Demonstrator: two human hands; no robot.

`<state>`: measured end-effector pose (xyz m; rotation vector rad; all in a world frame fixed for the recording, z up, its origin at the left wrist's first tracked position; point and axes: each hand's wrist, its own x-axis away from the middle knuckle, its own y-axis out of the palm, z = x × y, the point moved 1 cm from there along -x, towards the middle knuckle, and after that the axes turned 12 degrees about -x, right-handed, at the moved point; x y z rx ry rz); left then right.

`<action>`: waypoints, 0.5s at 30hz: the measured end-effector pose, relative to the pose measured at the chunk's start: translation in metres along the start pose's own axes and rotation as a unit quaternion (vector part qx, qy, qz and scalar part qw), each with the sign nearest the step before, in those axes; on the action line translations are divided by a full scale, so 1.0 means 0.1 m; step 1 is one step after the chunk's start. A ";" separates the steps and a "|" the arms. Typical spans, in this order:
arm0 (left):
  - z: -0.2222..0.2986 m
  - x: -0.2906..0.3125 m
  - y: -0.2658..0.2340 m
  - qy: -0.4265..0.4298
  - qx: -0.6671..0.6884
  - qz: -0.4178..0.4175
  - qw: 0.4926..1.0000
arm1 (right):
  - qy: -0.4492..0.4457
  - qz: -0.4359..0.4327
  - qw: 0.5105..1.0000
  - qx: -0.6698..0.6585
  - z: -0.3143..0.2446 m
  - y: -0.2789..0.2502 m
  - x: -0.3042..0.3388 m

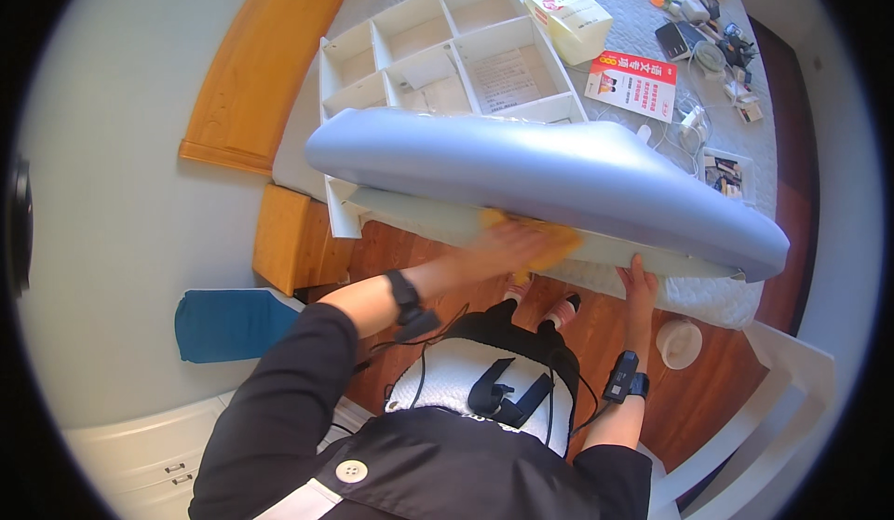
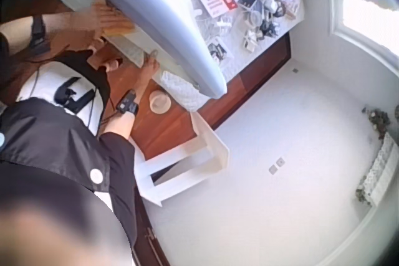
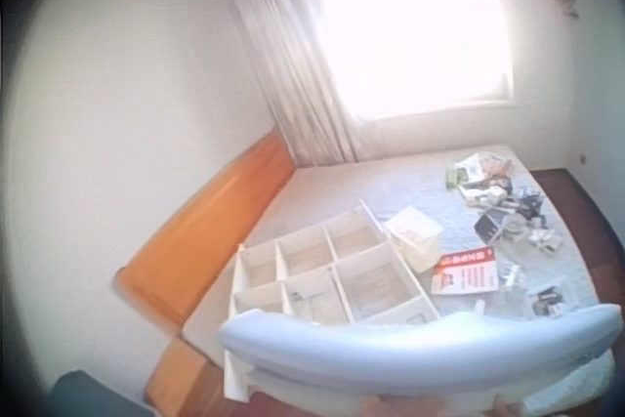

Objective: The person assembles a white bookshelf by attaching panels and inserting dowels. They use a screwdriver and a cordless drill to secure joints, then wipe the assembled unit with a yellow cloth. The person lifts and repositions the bookshelf multiple times to align parts and complete the assembly.

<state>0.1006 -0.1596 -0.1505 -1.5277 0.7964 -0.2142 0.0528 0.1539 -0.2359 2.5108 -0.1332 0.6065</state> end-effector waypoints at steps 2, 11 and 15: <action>-0.35 0.57 -0.07 -0.065 0.038 -0.180 0.981 | 0.005 -0.002 1.000 0.003 -0.02 0.05 0.01; -2.12 3.01 -1.96 -0.508 -0.298 -0.427 0.686 | 0.056 0.006 0.998 -0.007 -0.07 0.06 0.13; -1.53 2.20 -2.03 -0.401 -0.123 -0.189 0.888 | 0.028 0.007 0.999 -0.023 -0.03 0.02 0.13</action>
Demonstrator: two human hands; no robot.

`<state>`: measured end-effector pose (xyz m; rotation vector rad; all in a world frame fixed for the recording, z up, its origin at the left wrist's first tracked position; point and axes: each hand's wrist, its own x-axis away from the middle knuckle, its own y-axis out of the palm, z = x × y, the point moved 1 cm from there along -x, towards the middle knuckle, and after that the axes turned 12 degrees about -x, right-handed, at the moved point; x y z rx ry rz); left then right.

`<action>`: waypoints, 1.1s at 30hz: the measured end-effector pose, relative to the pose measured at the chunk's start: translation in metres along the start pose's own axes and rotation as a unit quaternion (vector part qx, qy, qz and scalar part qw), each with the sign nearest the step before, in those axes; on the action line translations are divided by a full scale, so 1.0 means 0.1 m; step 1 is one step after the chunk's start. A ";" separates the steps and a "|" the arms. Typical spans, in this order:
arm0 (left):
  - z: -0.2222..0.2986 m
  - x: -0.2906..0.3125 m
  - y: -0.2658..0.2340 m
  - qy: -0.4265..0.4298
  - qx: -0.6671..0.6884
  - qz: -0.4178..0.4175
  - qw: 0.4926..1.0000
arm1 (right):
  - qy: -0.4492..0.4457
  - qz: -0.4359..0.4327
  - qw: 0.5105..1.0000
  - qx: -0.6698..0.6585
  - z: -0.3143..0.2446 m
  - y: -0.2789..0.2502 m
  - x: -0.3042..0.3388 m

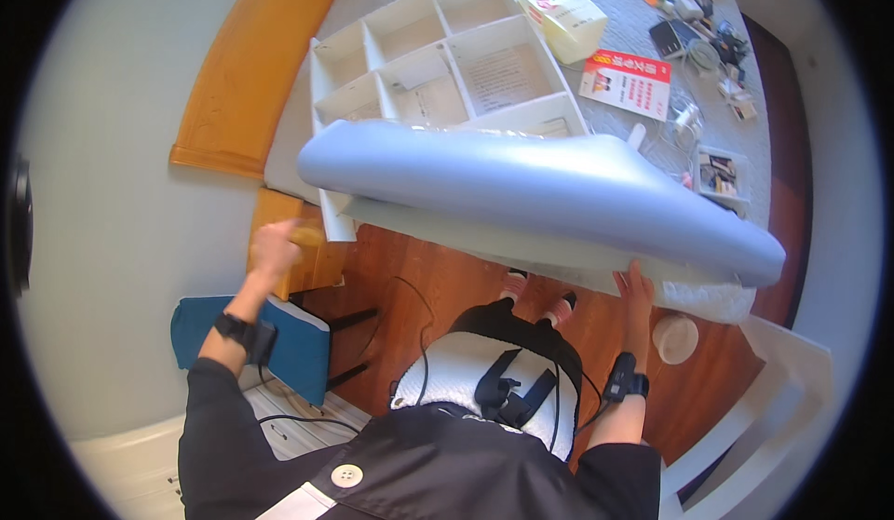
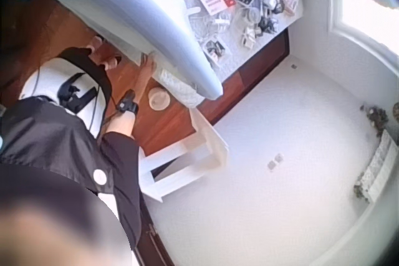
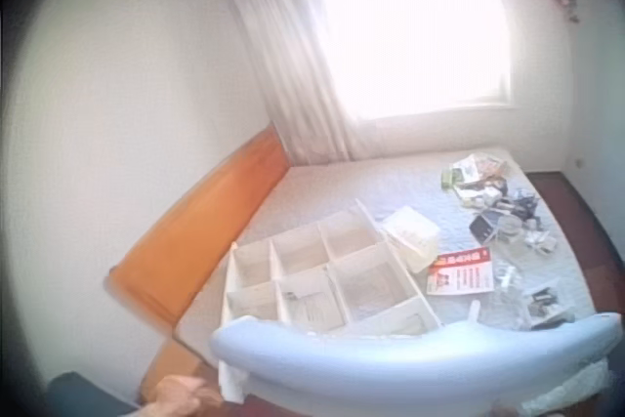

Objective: The person assembles a white bookshelf by attaching panels and inserting dowels. They use a screwdriver and a cordless drill to secure joints, then wipe the assembled unit with a yellow cloth. The person lifts and repositions the bookshelf multiple times to align parts and complete the assembly.

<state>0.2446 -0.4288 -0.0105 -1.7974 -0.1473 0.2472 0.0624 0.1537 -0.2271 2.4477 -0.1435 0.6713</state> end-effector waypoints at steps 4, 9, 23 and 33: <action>2.19 -0.23 -0.28 0.343 0.192 0.146 0.908 | -0.037 -0.032 0.998 -0.046 0.11 -0.08 -0.17; 4.22 -0.66 -0.23 0.498 0.182 0.195 0.825 | -0.061 -0.072 0.995 -0.013 0.14 -0.19 -0.18; -0.20 0.03 0.27 -0.038 -0.203 -0.210 0.956 | -0.015 0.003 0.999 -0.037 -0.02 0.20 0.02; 4.44 -0.58 -0.07 0.472 0.226 0.158 0.837 | -0.043 0.011 0.999 -0.016 0.18 -0.18 -0.02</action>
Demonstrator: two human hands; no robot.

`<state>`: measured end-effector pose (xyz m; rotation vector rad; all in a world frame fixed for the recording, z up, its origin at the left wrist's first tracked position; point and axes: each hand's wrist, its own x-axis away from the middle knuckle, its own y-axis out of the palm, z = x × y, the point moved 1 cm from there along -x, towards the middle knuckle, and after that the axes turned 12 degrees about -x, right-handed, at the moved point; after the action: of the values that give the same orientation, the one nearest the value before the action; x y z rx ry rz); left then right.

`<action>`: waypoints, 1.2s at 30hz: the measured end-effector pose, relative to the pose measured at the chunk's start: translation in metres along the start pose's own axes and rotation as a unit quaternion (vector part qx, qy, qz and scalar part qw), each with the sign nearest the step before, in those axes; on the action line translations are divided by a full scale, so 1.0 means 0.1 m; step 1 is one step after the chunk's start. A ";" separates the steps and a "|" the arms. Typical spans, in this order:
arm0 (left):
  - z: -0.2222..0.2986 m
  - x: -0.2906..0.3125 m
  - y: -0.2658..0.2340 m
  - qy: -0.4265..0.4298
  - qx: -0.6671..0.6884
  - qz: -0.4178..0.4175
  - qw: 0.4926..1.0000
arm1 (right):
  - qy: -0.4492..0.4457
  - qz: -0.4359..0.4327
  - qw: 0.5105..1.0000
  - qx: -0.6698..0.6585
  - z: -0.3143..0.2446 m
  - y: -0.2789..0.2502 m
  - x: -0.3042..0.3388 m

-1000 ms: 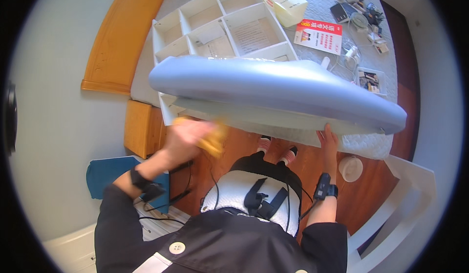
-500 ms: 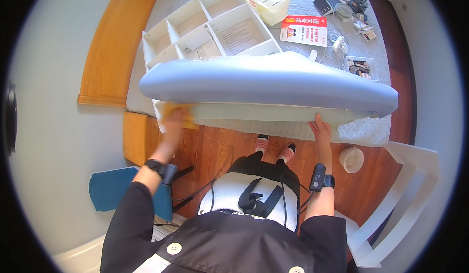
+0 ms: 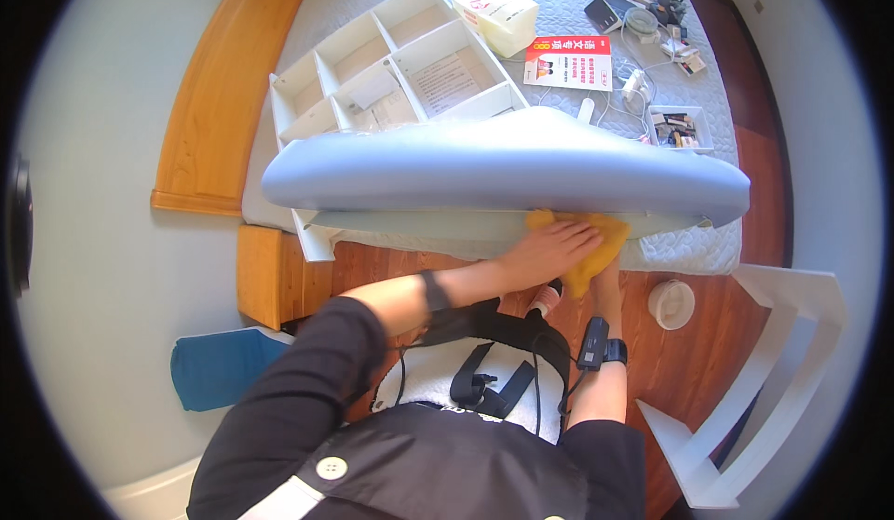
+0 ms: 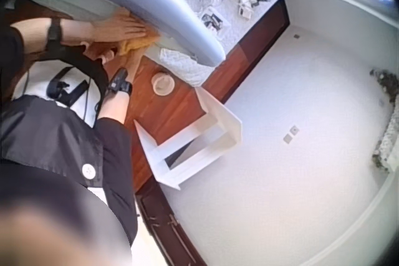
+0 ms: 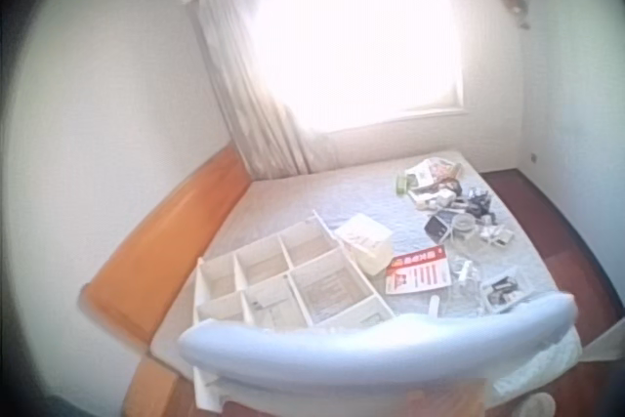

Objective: The person assembles a white bookshelf by attaching panels and inserting dowels. They use a screwdriver and a cordless drill to secure joints, then wipe the assembled unit with a yellow cloth. The person lifts and repositions the bookshelf multiple times to align parts and complete the assembly.

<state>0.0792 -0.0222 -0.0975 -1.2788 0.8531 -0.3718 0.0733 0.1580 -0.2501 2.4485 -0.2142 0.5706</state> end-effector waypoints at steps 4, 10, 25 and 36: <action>0.02 0.12 0.36 -0.009 -0.108 -0.055 0.993 | 0.008 -0.019 0.999 0.038 -0.04 -0.02 0.08; -0.95 1.91 -0.03 -0.173 -0.133 -0.092 0.971 | -0.018 -0.008 0.999 0.045 -0.18 0.25 0.08; -0.70 1.79 -1.20 -0.113 -0.108 -0.036 0.987 | 0.034 -0.016 0.999 0.005 -0.17 0.21 0.11; -0.91 1.72 -0.12 -0.086 -0.222 -0.056 0.970 | 0.031 -0.024 0.997 0.070 -0.33 0.32 0.17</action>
<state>0.1268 -0.2035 -0.1495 -1.7539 0.7387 -0.1561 0.0678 0.1520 -0.2017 2.5597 -0.0930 0.6597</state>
